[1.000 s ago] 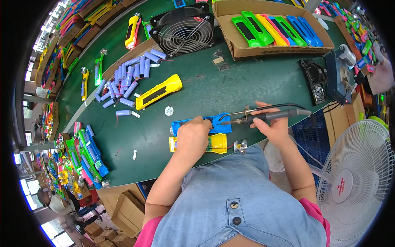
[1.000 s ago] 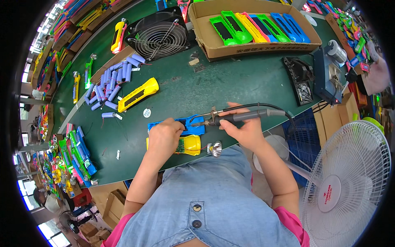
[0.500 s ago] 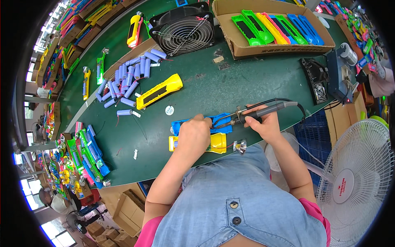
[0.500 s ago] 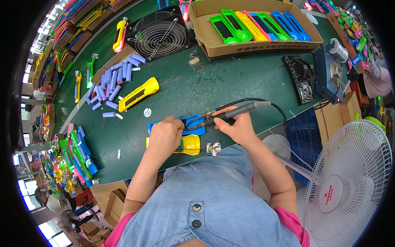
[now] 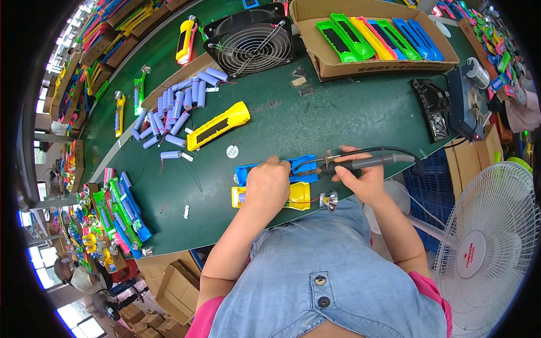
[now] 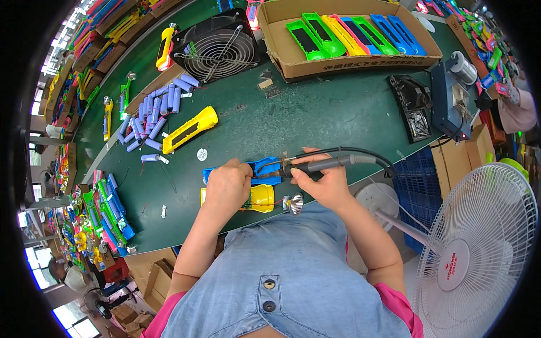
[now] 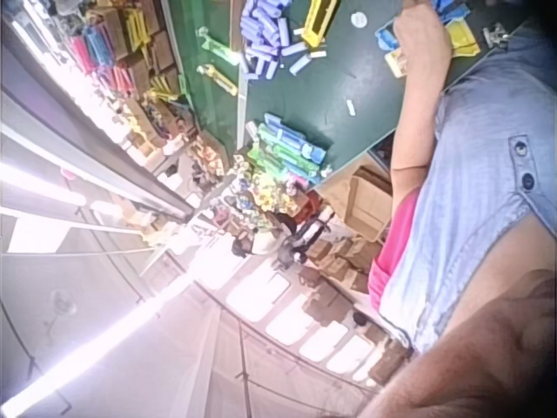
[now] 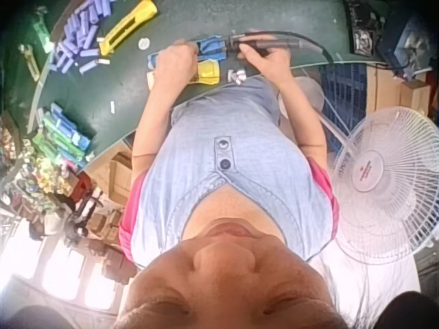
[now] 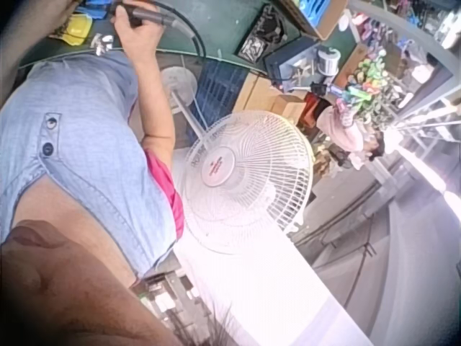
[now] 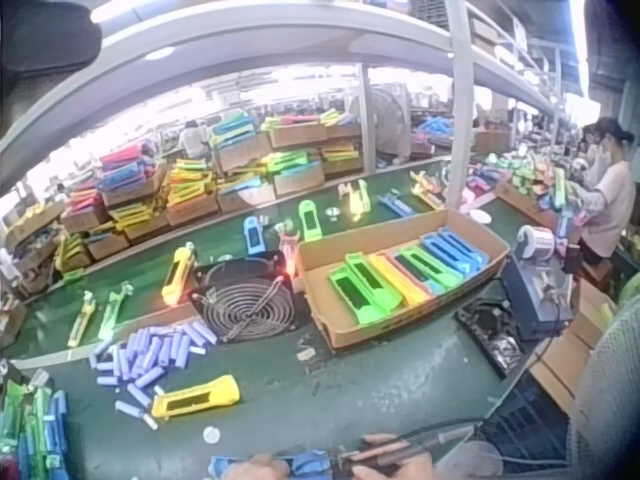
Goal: The person assembles flashlights by placing internal components into the plastic casings, soldering wiring connections using a soldering iron, fitting the casing pieces together, and placing the assembled flashlights onto the conveyor belt.
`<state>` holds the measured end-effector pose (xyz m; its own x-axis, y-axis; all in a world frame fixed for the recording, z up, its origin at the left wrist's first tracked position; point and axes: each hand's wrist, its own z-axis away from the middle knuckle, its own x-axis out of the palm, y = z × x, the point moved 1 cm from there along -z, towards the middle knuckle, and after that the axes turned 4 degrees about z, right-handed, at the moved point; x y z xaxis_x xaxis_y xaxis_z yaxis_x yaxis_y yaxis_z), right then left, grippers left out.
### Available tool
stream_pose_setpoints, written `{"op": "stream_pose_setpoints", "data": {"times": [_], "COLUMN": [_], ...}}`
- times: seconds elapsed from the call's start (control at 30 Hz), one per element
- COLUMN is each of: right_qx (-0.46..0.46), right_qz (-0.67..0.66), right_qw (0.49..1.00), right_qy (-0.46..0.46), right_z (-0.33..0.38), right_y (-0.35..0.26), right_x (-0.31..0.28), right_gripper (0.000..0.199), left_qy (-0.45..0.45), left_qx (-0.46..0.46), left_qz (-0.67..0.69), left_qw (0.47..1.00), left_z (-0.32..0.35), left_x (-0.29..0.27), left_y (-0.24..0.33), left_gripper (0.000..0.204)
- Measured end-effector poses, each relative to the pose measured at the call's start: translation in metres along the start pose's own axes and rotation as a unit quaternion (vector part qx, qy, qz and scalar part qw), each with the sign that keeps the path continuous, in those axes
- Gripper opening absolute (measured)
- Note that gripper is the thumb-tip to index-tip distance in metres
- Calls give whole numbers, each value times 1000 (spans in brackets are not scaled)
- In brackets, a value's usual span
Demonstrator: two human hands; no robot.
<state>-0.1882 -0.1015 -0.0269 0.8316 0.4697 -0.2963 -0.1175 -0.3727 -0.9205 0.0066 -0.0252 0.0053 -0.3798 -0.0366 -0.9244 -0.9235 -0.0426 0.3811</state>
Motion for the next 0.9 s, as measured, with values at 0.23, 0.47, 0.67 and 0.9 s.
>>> {"op": "stream_pose_setpoints", "data": {"times": [0.23,0.47,0.67,0.9], "right_qx": [-34,-59,-77,-65], "right_qz": [-20,113,136,175], "right_qw": [999,987,980,972], "right_qy": [32,-95,-121,-145], "right_z": [34,35,30,19], "right_y": [-25,-21,-23,-16], "right_x": [8,46,45,34], "right_gripper": [29,73,75,68], "left_qy": [8,18,-48,-41], "left_qx": [2,3,-2,58], "left_qz": [-15,-12,40,-12], "left_qw": [1000,1000,998,997], "left_z": [0,3,15,40], "left_x": [3,2,-21,-51], "left_y": [-2,2,2,-31], "left_gripper": [3,4,27,95]}}
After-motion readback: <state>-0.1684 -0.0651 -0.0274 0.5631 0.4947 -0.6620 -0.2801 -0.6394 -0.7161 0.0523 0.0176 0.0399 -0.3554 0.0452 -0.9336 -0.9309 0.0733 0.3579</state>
